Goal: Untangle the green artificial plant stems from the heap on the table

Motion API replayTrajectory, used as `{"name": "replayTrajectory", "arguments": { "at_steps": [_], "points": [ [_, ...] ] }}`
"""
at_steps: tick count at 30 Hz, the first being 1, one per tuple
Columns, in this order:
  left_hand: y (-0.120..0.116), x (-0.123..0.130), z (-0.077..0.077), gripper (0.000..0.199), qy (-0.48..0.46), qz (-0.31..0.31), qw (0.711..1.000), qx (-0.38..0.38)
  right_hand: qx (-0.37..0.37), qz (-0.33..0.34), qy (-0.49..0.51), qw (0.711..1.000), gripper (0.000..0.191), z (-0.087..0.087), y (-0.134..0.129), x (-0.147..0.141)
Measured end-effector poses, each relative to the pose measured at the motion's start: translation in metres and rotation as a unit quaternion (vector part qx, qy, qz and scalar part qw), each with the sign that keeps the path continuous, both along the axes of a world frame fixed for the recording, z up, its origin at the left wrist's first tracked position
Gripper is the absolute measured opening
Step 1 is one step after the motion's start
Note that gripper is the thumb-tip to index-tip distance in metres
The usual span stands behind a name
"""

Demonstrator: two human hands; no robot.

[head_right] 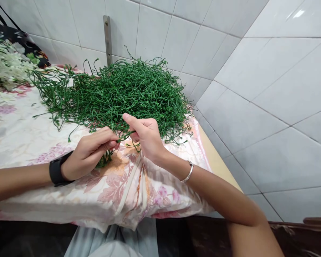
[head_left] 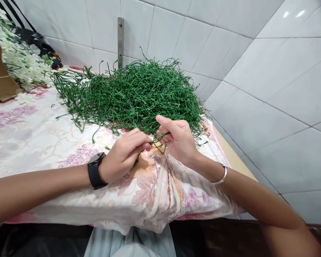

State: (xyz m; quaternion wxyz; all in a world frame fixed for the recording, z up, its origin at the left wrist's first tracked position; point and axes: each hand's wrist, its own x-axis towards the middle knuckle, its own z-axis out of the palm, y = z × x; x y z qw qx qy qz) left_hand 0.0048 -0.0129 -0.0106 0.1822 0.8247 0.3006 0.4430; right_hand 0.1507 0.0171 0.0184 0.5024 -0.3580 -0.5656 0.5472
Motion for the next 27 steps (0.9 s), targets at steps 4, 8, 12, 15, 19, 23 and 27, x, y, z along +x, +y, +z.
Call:
{"name": "replayTrajectory", "arguments": {
  "at_steps": [4, 8, 12, 15, 19, 23, 27],
  "points": [
    [-0.001, -0.003, -0.001, 0.020, -0.008, 0.017, 1.000, 0.001, 0.018, -0.016, 0.001, 1.000, 0.047, 0.020, 0.012, 0.016],
    [0.000, -0.006, -0.003, 0.022, -0.020, 0.044, 0.999, -0.026, 0.176, -0.145, 0.011, 0.974, 0.048, 0.050, 0.038, 0.055],
    [0.001, -0.002, -0.004, 0.019, -0.055, 0.058, 0.993, -0.083, 0.249, -0.161, -0.088, 0.951, 0.044, 0.044, 0.047, 0.063],
    [0.004, -0.001, -0.004, 0.016, -0.117, 0.073, 0.983, -0.125, 0.285, -0.076, -0.262, 0.919, 0.040, 0.029, 0.040, 0.051],
    [0.014, -0.006, -0.001, 0.018, -0.200, 0.041, 0.957, -0.204, 0.358, -0.086, -0.429, 0.825, 0.026, 0.021, 0.029, 0.041],
    [0.024, -0.013, 0.003, 0.021, -0.257, 0.003, 0.933, -0.251, 0.389, -0.080, -0.419, 0.816, 0.025, 0.020, 0.020, 0.038],
    [0.025, -0.014, 0.005, 0.023, -0.251, 0.009, 0.935, -0.250, 0.396, -0.010, -0.429, 0.812, 0.024, 0.015, 0.012, 0.031]
  ]
}}
